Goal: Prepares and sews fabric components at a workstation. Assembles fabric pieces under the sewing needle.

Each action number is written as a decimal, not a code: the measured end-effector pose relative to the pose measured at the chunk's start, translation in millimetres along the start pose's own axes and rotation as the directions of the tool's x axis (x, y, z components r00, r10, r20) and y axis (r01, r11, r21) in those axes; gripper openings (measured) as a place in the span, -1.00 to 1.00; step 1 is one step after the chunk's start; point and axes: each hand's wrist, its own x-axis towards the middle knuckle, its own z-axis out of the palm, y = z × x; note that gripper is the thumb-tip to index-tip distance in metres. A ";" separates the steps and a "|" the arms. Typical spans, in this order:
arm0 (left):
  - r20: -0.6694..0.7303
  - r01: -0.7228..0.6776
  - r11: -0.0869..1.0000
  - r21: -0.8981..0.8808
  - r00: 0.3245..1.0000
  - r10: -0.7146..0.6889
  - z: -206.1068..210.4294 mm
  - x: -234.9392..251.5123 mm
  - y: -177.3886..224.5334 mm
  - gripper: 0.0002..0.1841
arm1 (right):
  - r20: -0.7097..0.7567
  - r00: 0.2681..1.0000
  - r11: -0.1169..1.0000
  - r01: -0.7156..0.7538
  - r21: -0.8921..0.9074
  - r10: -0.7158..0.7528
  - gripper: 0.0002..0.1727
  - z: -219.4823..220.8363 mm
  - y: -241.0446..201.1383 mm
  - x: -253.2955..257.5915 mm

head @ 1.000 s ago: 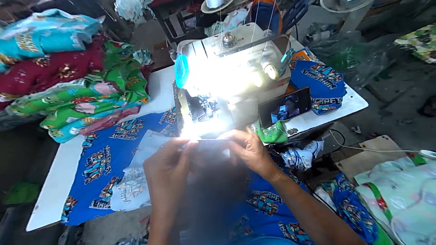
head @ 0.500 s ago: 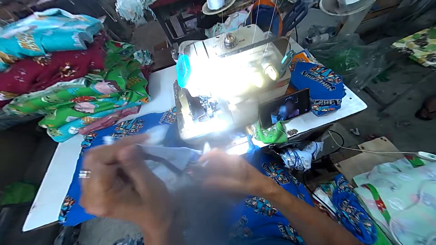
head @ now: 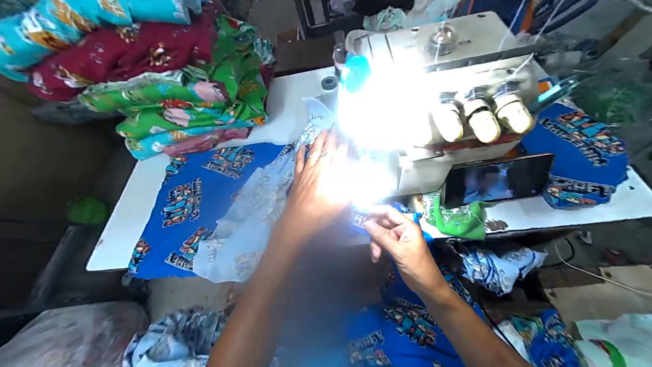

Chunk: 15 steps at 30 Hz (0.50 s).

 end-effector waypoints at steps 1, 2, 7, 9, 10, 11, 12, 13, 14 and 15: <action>0.027 -0.002 1.000 0.000 1.000 0.002 -2.9 1.6 -0.3 -0.23 | -0.010 1.000 1.000 0.012 -0.011 -0.012 -0.77 -1.0 0.1 -0.1; 0.051 0.004 1.000 0.004 0.999 -0.004 -5.0 3.0 0.4 -0.12 | -0.024 1.000 1.000 0.018 -0.017 -0.018 -0.74 -1.9 0.0 -0.6; 0.106 0.176 0.978 0.110 0.976 -0.188 -4.3 27.6 20.6 0.15 | -0.095 0.989 0.990 0.101 -0.097 -0.110 -0.81 -8.3 2.0 -0.9; 0.114 0.246 0.962 0.118 0.959 -0.259 0.1 38.9 27.6 0.22 | -0.117 0.977 0.969 0.152 -0.194 -0.177 -0.88 -11.2 3.8 0.5; 0.101 0.261 0.958 0.121 0.956 -0.274 3.7 42.3 29.6 0.24 | -0.124 0.973 0.955 0.161 -0.249 -0.196 -0.83 -12.7 3.6 0.4; 0.081 0.267 0.957 0.116 0.958 -0.277 6.8 44.3 30.1 0.24 | -0.128 0.971 0.942 0.158 -0.297 -0.203 -0.78 -14.1 2.9 -0.3; 0.057 0.271 0.959 0.080 0.960 -0.276 8.1 45.5 28.9 0.21 | -0.125 0.972 0.932 0.148 -0.330 -0.199 -0.71 -16.0 2.5 -1.8; 0.022 0.266 0.964 -0.002 0.964 -0.266 7.6 45.7 25.3 0.12 | -0.112 0.976 0.925 0.135 -0.355 -0.186 -0.68 -18.7 2.8 -4.5; -0.014 0.249 0.959 -0.134 0.967 -0.253 4.4 44.4 18.5 -0.03 | -0.097 0.981 0.919 0.121 -0.375 -0.169 -0.66 -21.7 3.7 -8.7; -0.054 0.220 0.928 -0.301 0.968 -0.247 -2.7 41.2 10.0 -0.19 | -0.083 0.985 0.915 0.110 -0.388 -0.154 -0.66 -25.1 5.4 -13.9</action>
